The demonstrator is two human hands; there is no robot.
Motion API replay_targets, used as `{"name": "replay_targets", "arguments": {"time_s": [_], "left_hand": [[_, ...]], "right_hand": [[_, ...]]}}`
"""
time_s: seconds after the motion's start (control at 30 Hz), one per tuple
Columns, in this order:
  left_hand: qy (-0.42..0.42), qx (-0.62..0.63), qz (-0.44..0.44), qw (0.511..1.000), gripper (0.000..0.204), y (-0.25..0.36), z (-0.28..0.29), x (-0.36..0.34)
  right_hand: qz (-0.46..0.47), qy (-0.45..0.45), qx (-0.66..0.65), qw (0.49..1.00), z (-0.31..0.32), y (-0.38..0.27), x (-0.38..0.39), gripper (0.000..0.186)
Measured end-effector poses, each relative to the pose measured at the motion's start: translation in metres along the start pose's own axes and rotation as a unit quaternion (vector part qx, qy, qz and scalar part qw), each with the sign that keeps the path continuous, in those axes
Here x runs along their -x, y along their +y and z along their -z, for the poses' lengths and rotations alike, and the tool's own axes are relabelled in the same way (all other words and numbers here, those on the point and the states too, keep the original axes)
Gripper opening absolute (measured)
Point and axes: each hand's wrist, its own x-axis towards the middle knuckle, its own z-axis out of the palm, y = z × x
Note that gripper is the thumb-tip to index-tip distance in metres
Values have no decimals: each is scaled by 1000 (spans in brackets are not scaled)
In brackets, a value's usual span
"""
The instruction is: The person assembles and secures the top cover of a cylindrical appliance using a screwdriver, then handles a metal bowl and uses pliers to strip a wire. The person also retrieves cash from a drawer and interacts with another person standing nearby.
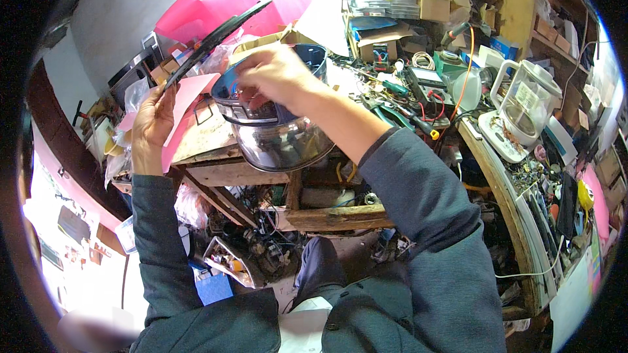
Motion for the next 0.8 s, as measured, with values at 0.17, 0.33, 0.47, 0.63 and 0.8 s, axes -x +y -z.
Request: {"name": "replay_targets", "arguments": {"time_s": [0.17, 0.33, 0.47, 0.63, 0.8], "left_hand": [[-25, -18, 11, 999, 12, -5, -3, -2], [-19, -55, 10, 998, 11, -24, -16, -1], [-42, -76, 8, 996, 9, -46, -29, -3], [-19, -168, -37, 985, 8, -69, -51, 3], [-33, -235, -38, 971, 20, -74, -69, 7]], "right_hand": [[36, 197, -109, 974, 35, -10, -17, 18], [65, 233, -37, 970, 55, -28, -20, 39], [81, 231, 127, 961, 84, -22, -30, 39], [52, 237, 175, 954, 97, -14, -26, 50], [20, 252, 206, 945, 101, -6, -21, 48]]}}
